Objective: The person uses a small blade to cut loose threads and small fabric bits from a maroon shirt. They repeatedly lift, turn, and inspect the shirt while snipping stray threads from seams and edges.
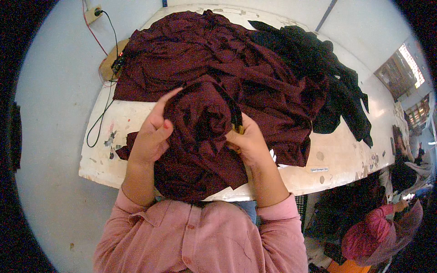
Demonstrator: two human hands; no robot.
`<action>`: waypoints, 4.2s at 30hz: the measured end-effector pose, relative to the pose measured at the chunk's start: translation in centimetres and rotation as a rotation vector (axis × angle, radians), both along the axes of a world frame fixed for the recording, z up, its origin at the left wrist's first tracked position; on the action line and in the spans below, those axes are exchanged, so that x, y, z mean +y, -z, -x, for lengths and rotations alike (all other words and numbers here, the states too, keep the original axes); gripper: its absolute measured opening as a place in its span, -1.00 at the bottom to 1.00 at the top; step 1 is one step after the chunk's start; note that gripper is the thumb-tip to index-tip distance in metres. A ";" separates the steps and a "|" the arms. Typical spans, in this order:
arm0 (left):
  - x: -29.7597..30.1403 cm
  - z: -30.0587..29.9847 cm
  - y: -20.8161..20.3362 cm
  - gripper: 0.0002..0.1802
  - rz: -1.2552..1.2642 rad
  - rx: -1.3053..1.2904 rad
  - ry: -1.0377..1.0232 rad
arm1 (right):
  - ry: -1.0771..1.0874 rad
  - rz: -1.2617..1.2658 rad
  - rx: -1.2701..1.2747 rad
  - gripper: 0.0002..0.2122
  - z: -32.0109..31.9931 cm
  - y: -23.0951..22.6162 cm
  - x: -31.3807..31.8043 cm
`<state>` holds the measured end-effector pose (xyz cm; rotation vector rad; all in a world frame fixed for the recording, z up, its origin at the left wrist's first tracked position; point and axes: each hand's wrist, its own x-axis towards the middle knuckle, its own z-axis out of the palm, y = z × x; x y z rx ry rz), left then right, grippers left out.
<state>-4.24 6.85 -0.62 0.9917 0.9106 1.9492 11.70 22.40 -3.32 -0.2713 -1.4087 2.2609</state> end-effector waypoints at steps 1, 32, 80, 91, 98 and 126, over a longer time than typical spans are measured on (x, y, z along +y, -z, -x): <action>0.5 0.4 0.8 -0.21 0.010 0.150 -0.211 | 0.123 -0.084 -0.011 -0.64 0.5 -0.9 -0.6; 0.9 -2.2 2.1 -0.80 0.301 0.031 -0.081 | 0.426 -1.017 -0.025 -0.82 2.3 -1.1 -2.6; 2.8 -3.5 4.1 -0.73 0.289 -0.379 -0.091 | 0.568 -0.958 -0.286 -0.86 2.1 -0.2 -3.1; 2.2 -3.1 4.5 -0.66 0.208 -0.318 0.073 | 0.530 -1.004 -0.356 -0.85 1.6 0.1 -1.7; 2.4 -3.5 3.5 -0.80 0.121 -0.096 -0.098 | 0.136 -0.428 -0.405 -0.90 0.5 -1.2 -1.2; 0.0 -5.9 5.6 -0.85 0.265 0.715 -0.702 | 0.462 -0.924 -0.292 -0.81 0.1 1.6 -5.5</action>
